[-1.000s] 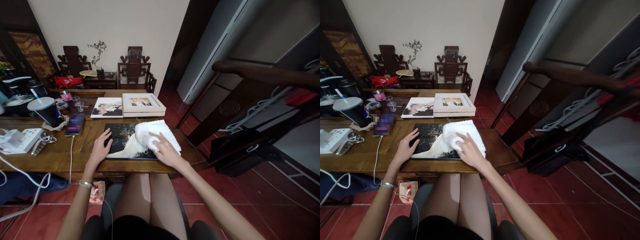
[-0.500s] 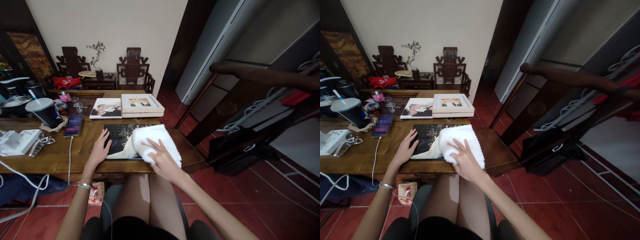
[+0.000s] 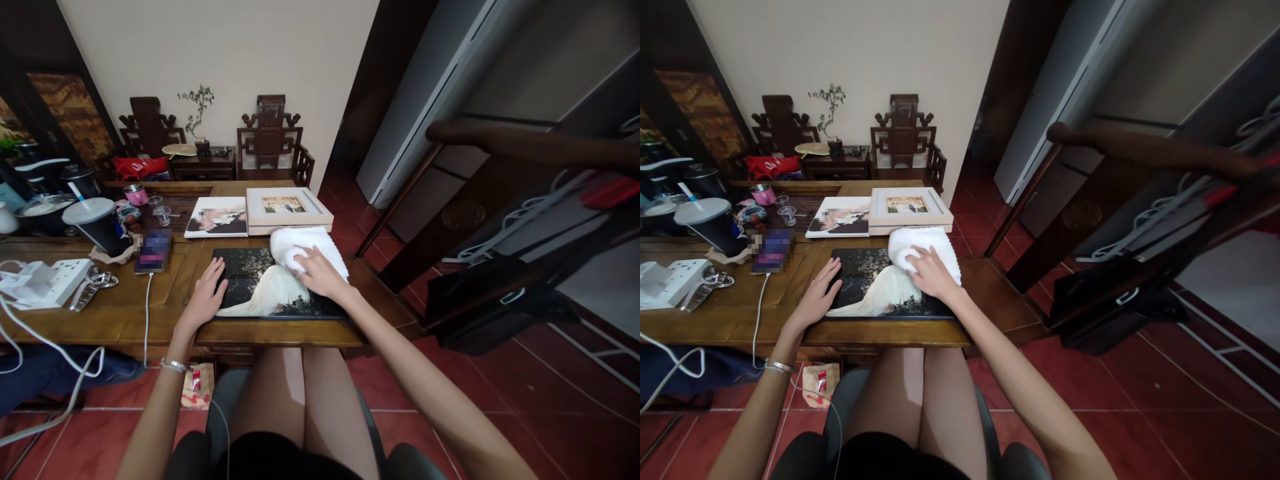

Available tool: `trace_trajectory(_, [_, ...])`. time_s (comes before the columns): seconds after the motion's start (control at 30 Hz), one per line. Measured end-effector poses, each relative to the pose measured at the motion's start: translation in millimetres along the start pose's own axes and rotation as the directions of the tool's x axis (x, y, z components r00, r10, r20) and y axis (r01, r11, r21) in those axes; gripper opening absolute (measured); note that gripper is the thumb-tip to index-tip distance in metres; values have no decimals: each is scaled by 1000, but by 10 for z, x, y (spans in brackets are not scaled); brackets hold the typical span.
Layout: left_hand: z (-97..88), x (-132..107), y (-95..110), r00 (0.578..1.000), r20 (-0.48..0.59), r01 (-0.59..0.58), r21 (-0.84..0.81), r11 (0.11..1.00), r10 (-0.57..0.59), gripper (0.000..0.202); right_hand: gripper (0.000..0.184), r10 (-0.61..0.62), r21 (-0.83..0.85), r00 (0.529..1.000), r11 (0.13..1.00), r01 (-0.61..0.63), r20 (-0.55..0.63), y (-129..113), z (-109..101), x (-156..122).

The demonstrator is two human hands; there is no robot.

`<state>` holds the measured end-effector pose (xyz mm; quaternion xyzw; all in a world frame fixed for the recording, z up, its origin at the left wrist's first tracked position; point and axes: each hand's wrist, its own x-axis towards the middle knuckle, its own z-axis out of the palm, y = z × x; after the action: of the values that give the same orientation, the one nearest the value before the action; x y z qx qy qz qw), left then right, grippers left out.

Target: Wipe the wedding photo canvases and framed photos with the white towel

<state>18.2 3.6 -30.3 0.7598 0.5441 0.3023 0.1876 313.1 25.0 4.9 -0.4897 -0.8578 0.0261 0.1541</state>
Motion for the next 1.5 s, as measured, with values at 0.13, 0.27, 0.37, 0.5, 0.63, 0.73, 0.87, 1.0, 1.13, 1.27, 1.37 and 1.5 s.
trace_trajectory(0.13, [8, 10, -8, 1000, -18, 16, 6, 1000, -16, 47, 29, 40, -30, 999, 999, -41, -10, -19, 14, 2])
trace_trajectory(0.27, [43, 24, -52, 999, -39, -15, 21, 1000, 15, 47, 27, -57, 44, 998, 997, 57, 7, -330, -37, -516])
trace_trajectory(0.37, [54, 29, -72, 999, -35, -31, 37, 999, 32, 48, 28, -147, 147, 988, 979, 139, 49, -622, -170, -987])
trace_trajectory(0.5, [45, 32, -74, 999, -17, -33, 49, 998, 34, 48, 31, -201, 218, 970, 961, 169, 135, -784, -376, -1232])
trace_trajectory(0.63, [32, 27, -60, 1000, -5, -29, 56, 998, 29, 49, 29, -145, 201, 981, 972, 118, 126, -520, -389, -894])
trace_trajectory(0.73, [22, 25, -50, 999, 1, -36, 57, 998, 36, 50, 23, -45, 134, 997, 990, 36, 62, -154, -294, -443])
trace_trajectory(0.87, [7, 23, -37, 999, 16, -29, 62, 998, 28, 53, 17, 88, 85, 995, 993, -84, -37, 252, -201, 39])
trace_trajectory(1.0, [2, 18, -11, 1000, 25, -10, 70, 998, 8, 53, 18, 96, 83, 994, 992, -92, -49, 295, -123, 50])
trace_trajectory(1.13, [9, 19, 3, 1000, 18, -5, 71, 997, 4, 53, 21, 4, 52, 999, 999, -2, -41, -14, -40, -480])
trace_trajectory(1.27, [28, 28, -20, 1000, 9, -18, 77, 997, 17, 54, 23, -113, 99, 994, 989, 113, -1, -418, -104, -1148])
trace_trajectory(1.37, [40, 32, -43, 999, 0, -32, 82, 996, 32, 53, 23, -175, 137, 983, 977, 165, 61, -588, -228, -1389])
trace_trajectory(1.5, [30, 27, -43, 999, 3, -44, 84, 995, 44, 52, 29, -161, 173, 979, 975, 138, 128, -475, -317, -1180])
